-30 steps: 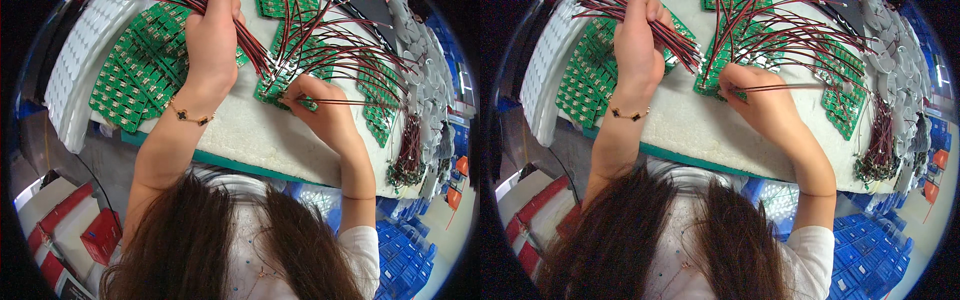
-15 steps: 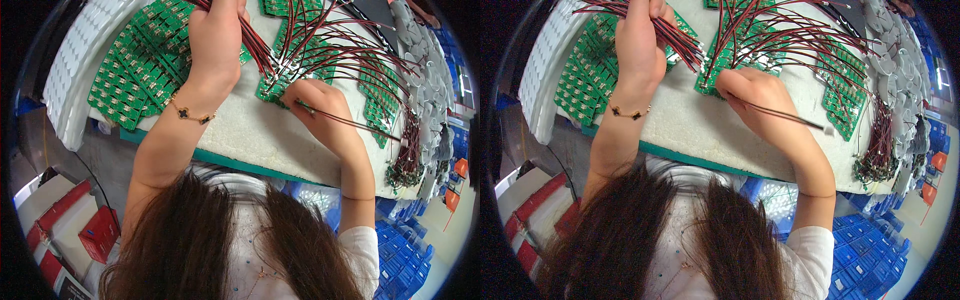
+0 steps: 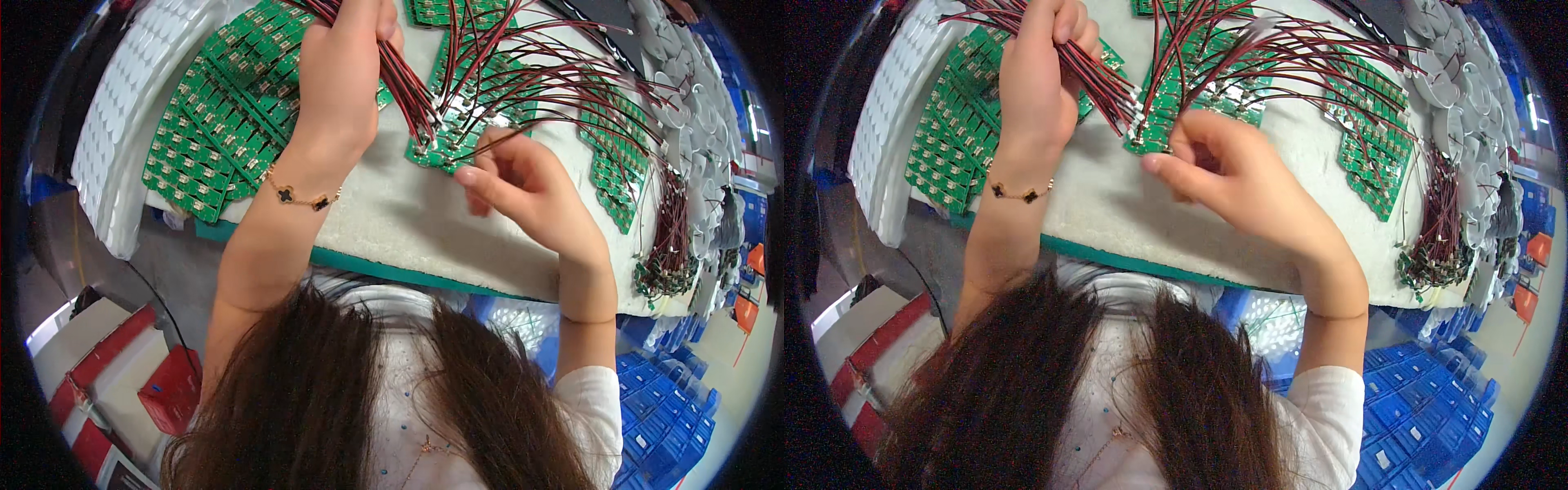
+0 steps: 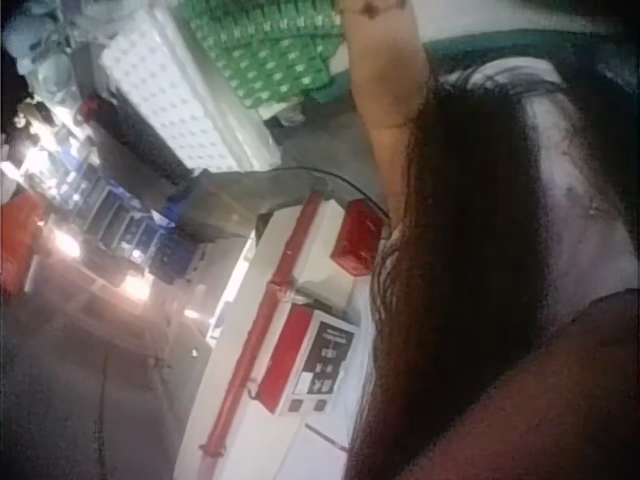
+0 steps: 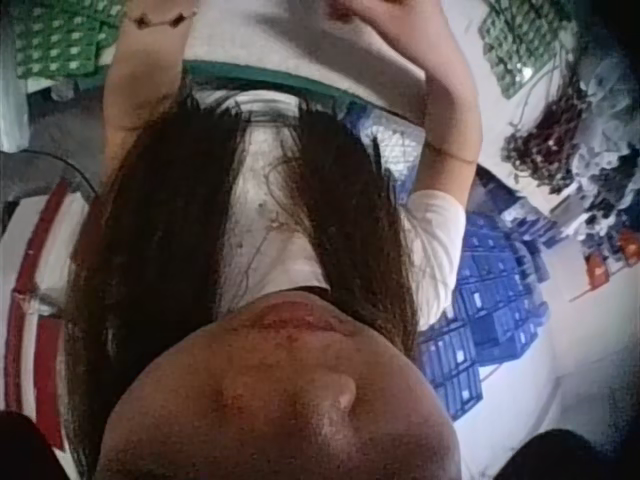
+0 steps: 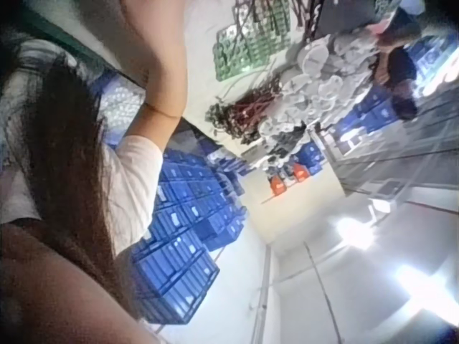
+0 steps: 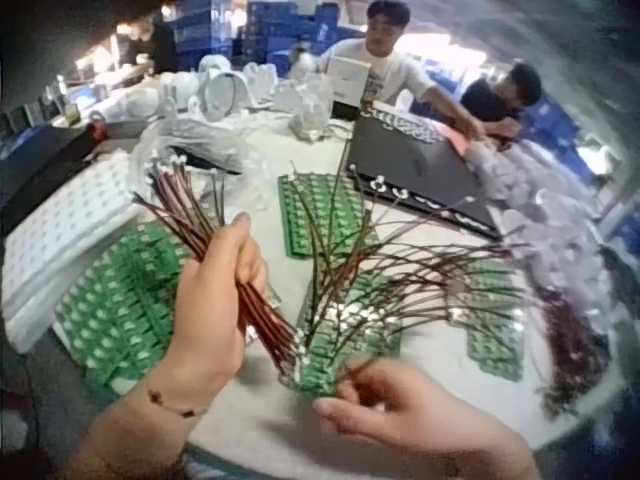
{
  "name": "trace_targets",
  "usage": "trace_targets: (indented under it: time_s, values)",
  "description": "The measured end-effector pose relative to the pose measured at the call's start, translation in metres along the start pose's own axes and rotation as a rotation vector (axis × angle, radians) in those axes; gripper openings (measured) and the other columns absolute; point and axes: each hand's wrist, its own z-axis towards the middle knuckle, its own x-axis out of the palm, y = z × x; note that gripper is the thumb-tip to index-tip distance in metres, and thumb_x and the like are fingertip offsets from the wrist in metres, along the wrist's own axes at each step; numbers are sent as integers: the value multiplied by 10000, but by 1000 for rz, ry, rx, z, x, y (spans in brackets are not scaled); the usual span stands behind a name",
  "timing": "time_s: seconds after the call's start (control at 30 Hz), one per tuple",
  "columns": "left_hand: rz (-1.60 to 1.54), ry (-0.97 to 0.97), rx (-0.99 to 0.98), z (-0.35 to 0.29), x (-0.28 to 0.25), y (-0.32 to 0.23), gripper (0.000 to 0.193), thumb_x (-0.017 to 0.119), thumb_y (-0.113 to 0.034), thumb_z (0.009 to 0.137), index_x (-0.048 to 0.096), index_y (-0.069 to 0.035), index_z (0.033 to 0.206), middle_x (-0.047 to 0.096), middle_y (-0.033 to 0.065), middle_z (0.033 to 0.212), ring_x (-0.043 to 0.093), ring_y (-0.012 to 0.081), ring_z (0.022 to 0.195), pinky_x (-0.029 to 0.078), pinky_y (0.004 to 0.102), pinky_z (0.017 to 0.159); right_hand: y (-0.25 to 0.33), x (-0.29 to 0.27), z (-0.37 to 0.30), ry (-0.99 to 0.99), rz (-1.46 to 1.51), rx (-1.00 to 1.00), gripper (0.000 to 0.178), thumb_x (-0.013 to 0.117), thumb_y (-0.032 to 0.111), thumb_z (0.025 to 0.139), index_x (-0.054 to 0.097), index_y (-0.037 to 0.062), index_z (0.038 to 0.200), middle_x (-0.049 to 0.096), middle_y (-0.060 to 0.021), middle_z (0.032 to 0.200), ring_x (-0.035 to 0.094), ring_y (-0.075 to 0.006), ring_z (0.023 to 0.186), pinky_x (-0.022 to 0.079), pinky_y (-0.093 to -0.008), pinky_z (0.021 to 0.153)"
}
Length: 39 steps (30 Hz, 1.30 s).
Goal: Plugging wire bundles into connectors on printed circuit boards (PCBs).
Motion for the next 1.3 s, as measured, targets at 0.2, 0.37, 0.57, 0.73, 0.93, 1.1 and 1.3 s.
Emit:
trace_targets:
  time_s: [0.2, 0.37, 0.57, 0.73, 0.93, 1.1, 1.3]
  values:
    - [-637, 1126, 333, 37, -6, 21, 451, 365, -275, 1003, 283, -107, 593, 257, 5, 568, 292, 130, 543, 287, 275, 562, -10, 2, 24, -130, 393, -117, 253, 490, 165, 969, 526, -10, 1149, 589, -36, 885, 574, -96, 829, 465, -233, 728]
    - [-648, 1099, 336, 38, -6, 28, 446, 360, -270, 1003, 292, -103, 595, 270, 8, 565, 279, 129, 539, 284, 275, 562, -13, -1, 17, -35, 198, -251, 179, 504, 194, 967, 577, 34, 932, 585, -10, 855, 531, -71, 763, 412, -194, 668]
    - [-600, 1114, 406, 38, -3, 34, 443, 336, -264, 1011, 304, -101, 600, 282, 11, 567, 288, 128, 538, 288, 274, 556, -12, 11, 12, -137, 105, -170, 69, 587, 109, 920, 588, 40, 916, 546, 33, 813, 477, -32, 747, 389, -186, 666]
    - [-612, 1213, 451, 43, -1, 40, 446, 310, -272, 1019, 317, -98, 608, 285, 12, 571, 312, 131, 540, 297, 268, 548, -11, 7, 16, -311, 46, -311, 108, 618, 122, 908, 611, 22, 949, 542, 38, 821, 483, -31, 734, 395, -186, 653]
    - [-386, 1231, 659, 33, -1, 30, 445, 309, -299, 1022, 427, -77, 656, 412, 19, 608, 374, 127, 548, 338, 251, 555, -11, -6, 17, -189, -22, -315, 118, 638, 114, 884, 617, 11, 938, 588, 22, 839, 525, -42, 788, 429, -193, 696]
    - [244, 455, 8, -17, 9, -3, 374, 337, -295, 1020, 549, -22, 876, 568, 41, 726, 486, 100, 605, 397, 225, 572, -4, -21, 15, 92, 614, -72, 189, 650, 183, 840, 605, 42, 958, 497, 35, 735, 425, -45, 652, 335, -190, 567]
    - [214, 726, -105, -5, 3, 4, 367, 393, -370, 1004, 467, -65, 812, 314, -49, 551, 289, 57, 431, 217, 215, 410, -5, -39, 13, 438, 872, -596, 234, 687, 175, 781, 463, 109, 806, 504, -15, 756, 462, -87, 594, 383, -199, 516]
